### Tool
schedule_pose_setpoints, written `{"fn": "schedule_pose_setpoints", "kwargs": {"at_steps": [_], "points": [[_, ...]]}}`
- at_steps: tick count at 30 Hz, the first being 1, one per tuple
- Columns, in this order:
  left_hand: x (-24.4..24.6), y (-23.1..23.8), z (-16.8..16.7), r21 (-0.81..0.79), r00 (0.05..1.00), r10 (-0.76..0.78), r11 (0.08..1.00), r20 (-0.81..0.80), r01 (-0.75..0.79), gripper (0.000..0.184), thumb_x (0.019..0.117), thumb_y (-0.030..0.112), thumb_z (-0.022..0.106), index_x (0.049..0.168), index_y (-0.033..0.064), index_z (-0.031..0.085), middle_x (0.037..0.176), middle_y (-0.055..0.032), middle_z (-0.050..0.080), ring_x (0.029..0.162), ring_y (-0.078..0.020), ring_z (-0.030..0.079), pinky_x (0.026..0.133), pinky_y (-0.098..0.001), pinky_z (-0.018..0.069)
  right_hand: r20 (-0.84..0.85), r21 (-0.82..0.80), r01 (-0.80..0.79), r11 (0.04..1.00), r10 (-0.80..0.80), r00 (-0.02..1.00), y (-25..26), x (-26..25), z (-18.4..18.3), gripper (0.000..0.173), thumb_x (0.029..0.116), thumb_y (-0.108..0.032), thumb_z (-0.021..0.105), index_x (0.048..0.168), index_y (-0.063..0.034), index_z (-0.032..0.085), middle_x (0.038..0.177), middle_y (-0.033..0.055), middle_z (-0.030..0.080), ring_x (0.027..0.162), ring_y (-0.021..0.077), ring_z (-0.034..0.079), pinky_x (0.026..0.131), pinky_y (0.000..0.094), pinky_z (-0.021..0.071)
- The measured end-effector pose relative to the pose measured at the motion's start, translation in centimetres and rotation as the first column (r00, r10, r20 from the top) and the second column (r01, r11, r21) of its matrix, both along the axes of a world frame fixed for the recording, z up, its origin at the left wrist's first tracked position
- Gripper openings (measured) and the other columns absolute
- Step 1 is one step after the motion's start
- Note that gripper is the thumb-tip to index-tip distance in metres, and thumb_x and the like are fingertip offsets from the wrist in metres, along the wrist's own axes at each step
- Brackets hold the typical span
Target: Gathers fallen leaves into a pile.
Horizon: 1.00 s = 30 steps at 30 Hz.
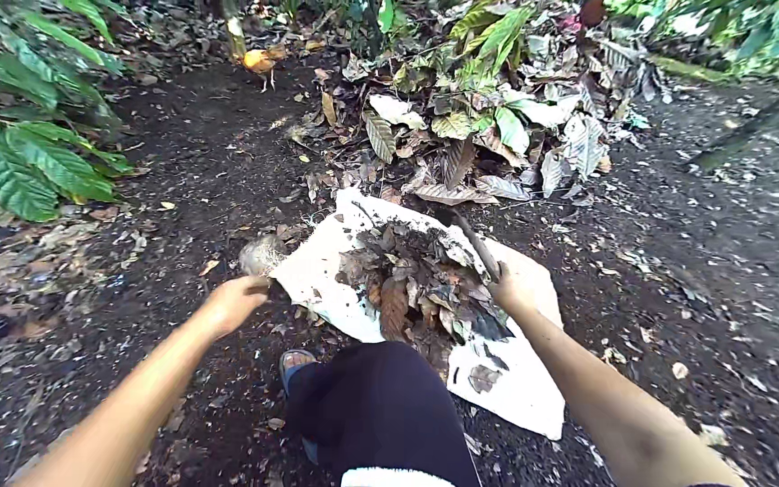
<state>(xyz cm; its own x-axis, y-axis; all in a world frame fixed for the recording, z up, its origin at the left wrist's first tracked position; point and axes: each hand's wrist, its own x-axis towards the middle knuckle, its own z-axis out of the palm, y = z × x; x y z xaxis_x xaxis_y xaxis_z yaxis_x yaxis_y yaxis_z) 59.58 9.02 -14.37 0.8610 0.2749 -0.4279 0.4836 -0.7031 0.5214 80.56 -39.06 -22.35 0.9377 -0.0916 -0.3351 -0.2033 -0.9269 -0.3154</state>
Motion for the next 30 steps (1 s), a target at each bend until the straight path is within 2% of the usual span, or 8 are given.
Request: {"fn": "schedule_pose_setpoints", "kwargs": {"at_steps": [3,8,13,16,20,23,26,30], "points": [[-8.2,4.7,1.5,-0.003,0.973,0.230,0.973,-0.009,-0.230,0.037,0.1049,0.014,0.058,0.140,0.0045,0.059,0.139,-0.0208,0.061,0.128,-0.0370,0.059,0.110,-0.0582,0.0439,0.052,0.322,0.089,0.943,-0.112,0.992,0.3,-1.7,-0.8,0.060,0.0971,-0.023,0.063,0.152,-0.0081,0.044,0.128,0.0260,0.063,0.112,0.0408,0.064,0.095,0.0621,0.0491],[-22.3,8.3,3.6,0.098,0.844,0.518,0.841,0.141,-0.533,0.034,0.0992,0.005,0.060,0.133,0.0018,0.063,0.127,-0.0265,0.065,0.113,-0.0413,0.064,0.097,-0.0627,0.0484,-0.075,0.718,0.113,0.686,-0.085,0.994,5.1,-1.3,0.0,0.046,0.1059,-0.022,0.056,0.145,-0.0021,0.041,0.095,0.0110,0.063,0.065,0.0154,0.061,0.061,0.0330,0.0553],[-33.1,5.9,6.4,0.119,0.678,0.681,0.676,0.277,-0.727,0.024,0.0997,0.015,0.063,0.120,0.0035,0.068,0.108,-0.0192,0.069,0.092,-0.0294,0.068,0.085,-0.0551,0.0541,-0.152,0.655,-0.095,0.750,0.254,0.955,17.4,-0.8,3.8,0.039,0.1103,-0.031,0.048,0.139,-0.0050,0.046,0.083,0.0062,0.056,0.059,0.0135,0.057,0.056,0.0311,0.0539],[-38.7,5.1,6.6,0.183,0.653,0.715,0.627,0.249,-0.757,0.031,0.1033,0.029,0.058,0.116,0.0022,0.069,0.100,-0.0196,0.070,0.087,-0.0311,0.068,0.082,-0.0592,0.0526,-0.240,0.595,-0.329,0.733,0.553,0.798,27.5,-3.2,6.4,0.038,0.1101,-0.030,0.048,0.141,-0.0073,0.045,0.083,0.0047,0.055,0.059,0.0119,0.055,0.056,0.0289,0.0526],[-44.7,2.4,7.2,0.326,0.680,0.690,0.602,0.248,-0.729,0.037,0.1032,0.030,0.056,0.111,-0.0009,0.073,0.121,-0.0262,0.066,0.115,-0.0425,0.063,0.098,-0.0659,0.0459,-0.364,0.510,-0.586,0.630,0.775,0.517,40.9,-8.7,6.9,0.052,0.1078,-0.027,0.055,0.153,-0.0135,0.034,0.083,0.0068,0.056,0.056,0.0115,0.054,0.053,0.0270,0.0501],[-49.0,1.2,6.6,0.321,0.617,0.754,0.540,0.226,-0.778,0.035,0.1023,0.027,0.059,0.122,0.0007,0.071,0.139,-0.0268,0.058,0.129,-0.0443,0.056,0.106,-0.0640,0.0428,-0.383,0.500,-0.675,0.543,0.837,0.389,49.8,-14.0,4.1,0.056,0.1085,-0.025,0.053,0.157,-0.0162,0.028,0.085,0.0095,0.057,0.057,0.0135,0.055,0.055,0.0294,0.0508],[-54.1,1.4,6.6,0.312,0.531,0.805,0.450,0.264,-0.837,0.044,0.1001,0.034,0.058,0.130,0.0040,0.067,0.145,-0.0228,0.056,0.129,-0.0375,0.058,0.106,-0.0570,0.0463,-0.388,0.622,-0.527,0.579,0.813,0.435,56.7,-20.5,-0.5,0.050,0.1100,-0.023,0.049,0.156,-0.0142,0.031,0.091,0.0106,0.056,0.059,0.0142,0.055,0.056,0.0294,0.0516],[-63.0,2.3,2.7,0.388,0.529,0.735,0.380,0.424,-0.840,0.050,0.0981,0.057,0.055,0.135,0.0252,0.064,0.147,-0.0051,0.056,0.116,-0.0124,0.065,0.088,-0.0308,0.0589,-0.523,0.786,-0.064,0.615,0.717,0.462,60.7,-32.4,-10.2,0.039,0.1127,-0.027,0.040,0.148,-0.0128,0.034,0.085,0.0057,0.055,0.062,0.0149,0.058,0.058,0.0309,0.0548]]}}
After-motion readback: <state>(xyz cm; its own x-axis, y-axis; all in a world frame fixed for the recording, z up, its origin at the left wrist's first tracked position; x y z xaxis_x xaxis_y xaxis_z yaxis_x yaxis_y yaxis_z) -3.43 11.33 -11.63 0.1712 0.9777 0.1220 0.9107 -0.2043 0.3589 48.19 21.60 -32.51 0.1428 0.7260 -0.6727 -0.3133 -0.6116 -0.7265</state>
